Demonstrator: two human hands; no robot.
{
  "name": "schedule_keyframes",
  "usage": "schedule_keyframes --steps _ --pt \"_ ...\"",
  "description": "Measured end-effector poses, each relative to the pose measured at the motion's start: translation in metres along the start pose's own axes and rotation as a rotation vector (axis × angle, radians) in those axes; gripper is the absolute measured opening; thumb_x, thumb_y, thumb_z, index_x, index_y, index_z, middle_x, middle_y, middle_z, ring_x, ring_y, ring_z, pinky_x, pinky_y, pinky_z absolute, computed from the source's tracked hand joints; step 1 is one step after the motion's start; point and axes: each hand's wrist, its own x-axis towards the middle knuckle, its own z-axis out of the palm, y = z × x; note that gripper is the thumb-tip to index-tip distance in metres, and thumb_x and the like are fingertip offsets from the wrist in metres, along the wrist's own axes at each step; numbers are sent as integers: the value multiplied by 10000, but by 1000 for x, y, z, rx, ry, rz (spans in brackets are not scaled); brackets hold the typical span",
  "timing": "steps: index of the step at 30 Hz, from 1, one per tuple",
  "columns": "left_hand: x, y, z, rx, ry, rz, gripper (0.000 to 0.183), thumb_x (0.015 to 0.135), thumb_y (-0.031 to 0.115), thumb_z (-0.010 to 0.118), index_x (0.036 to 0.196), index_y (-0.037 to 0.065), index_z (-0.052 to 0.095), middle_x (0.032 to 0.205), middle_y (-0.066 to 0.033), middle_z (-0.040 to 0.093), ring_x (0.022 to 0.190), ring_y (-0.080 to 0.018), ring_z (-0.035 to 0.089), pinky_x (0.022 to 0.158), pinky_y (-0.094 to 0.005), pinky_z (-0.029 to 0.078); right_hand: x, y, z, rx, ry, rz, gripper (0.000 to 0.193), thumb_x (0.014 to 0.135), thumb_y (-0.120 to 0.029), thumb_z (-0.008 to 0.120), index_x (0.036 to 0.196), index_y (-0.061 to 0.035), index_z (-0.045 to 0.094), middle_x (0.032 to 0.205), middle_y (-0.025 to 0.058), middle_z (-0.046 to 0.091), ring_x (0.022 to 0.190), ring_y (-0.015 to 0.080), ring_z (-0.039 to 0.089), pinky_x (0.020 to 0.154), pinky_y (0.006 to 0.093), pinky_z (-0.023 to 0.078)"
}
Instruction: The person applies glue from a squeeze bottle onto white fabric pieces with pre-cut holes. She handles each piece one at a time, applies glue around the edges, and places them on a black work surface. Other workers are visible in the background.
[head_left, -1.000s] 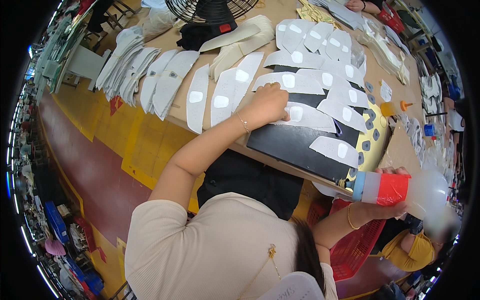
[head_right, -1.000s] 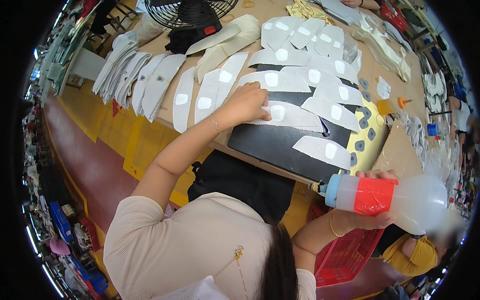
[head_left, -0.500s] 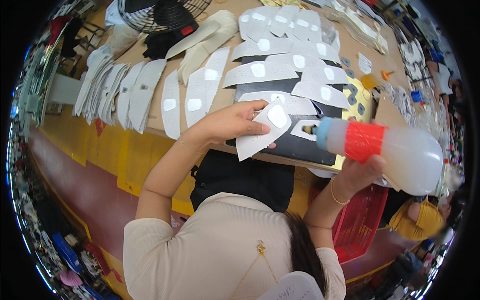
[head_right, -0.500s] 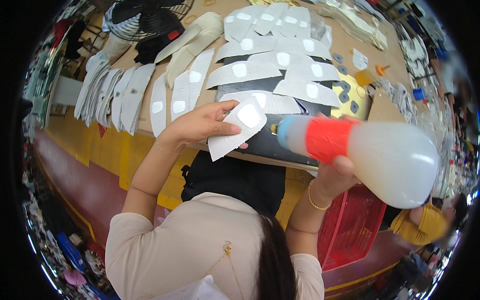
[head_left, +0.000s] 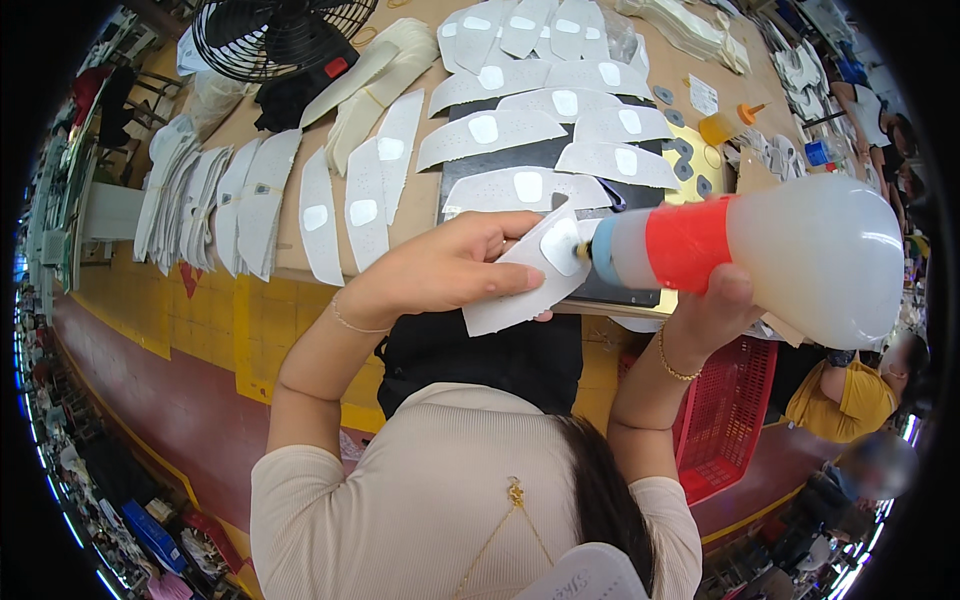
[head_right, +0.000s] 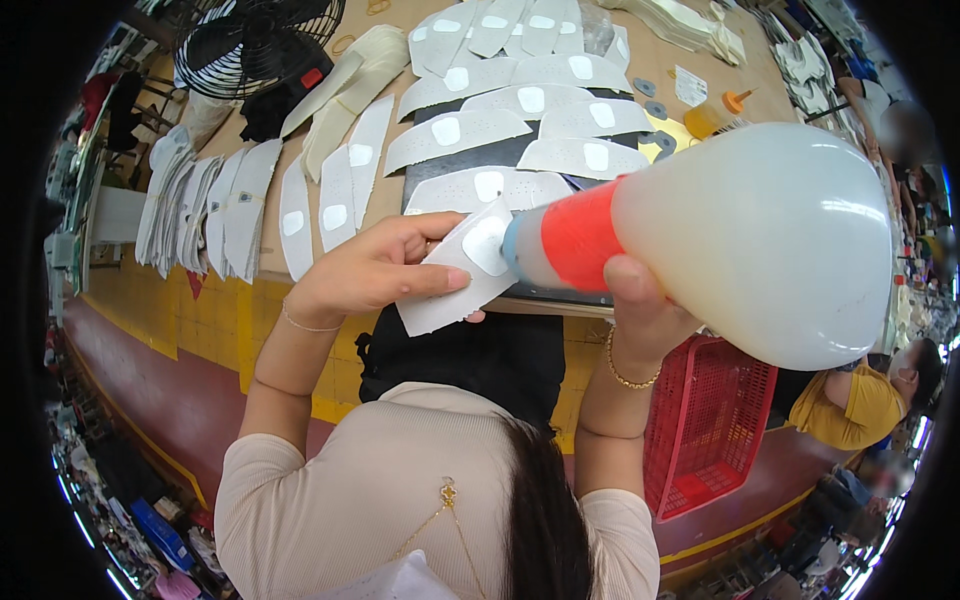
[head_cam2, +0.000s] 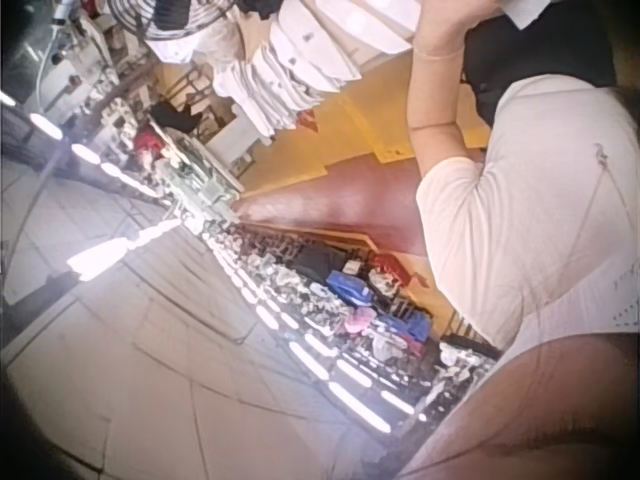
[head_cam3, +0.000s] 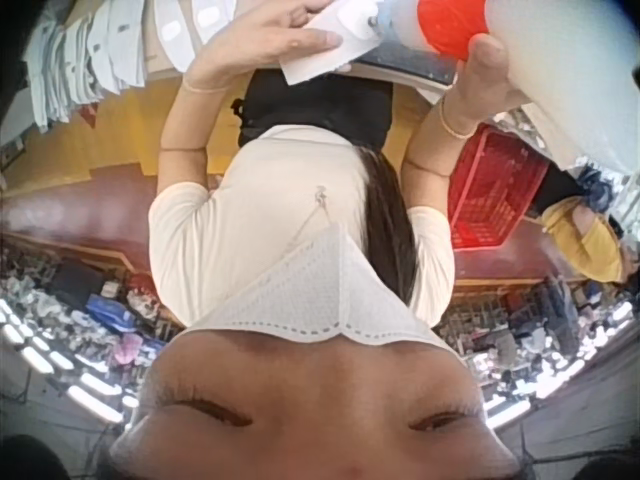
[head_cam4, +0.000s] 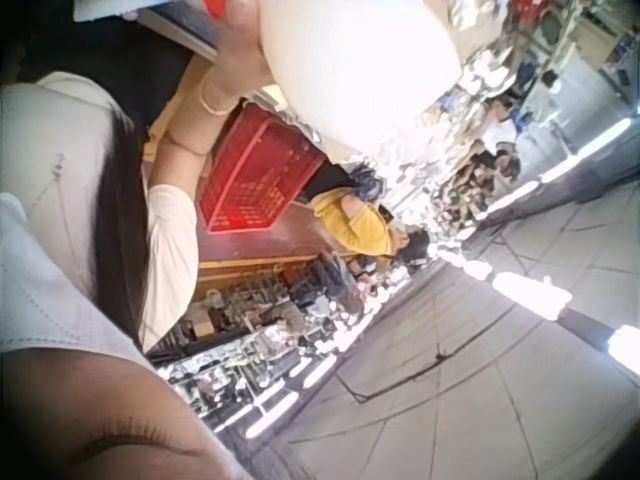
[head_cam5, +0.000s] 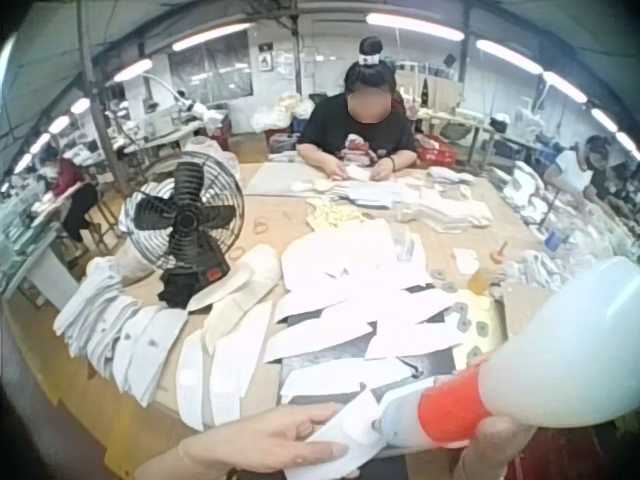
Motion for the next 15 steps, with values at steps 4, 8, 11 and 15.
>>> schedule_keyframes --steps 4,8,11,15 --pt "4 -3 3 36 -21 33 471 861 96 595 1285 -46 450 1035 -119 635 867 -156 650 784 -261 519 -1 -5 6 -3 -22 -35 807 737 -452 737 1227 57 348 1071 239 542 887 356 618 714 530 586" --pt "6 0 5 78 -25 34 438 874 100 565 1275 -42 461 1017 -113 642 848 -136 644 774 -253 512 3 -9 7 -77 -105 -101 777 755 -429 728 1228 57 348 1074 242 541 892 369 618 712 544 581" --pt "8 2 5 101 -15 22 418 874 102 564 1255 -45 473 995 -109 648 836 -129 644 768 -251 512 3 -12 13 -89 -155 -89 775 761 -429 722 1237 51 343 1088 232 536 894 373 616 723 545 578" --pt "7 3 3 77 4 -14 401 871 103 568 1233 -50 485 972 -109 656 831 -134 647 758 -248 515 2 -1 5 -124 -230 -128 790 754 -436 725 1248 45 340 1094 237 529 905 369 611 731 566 568"
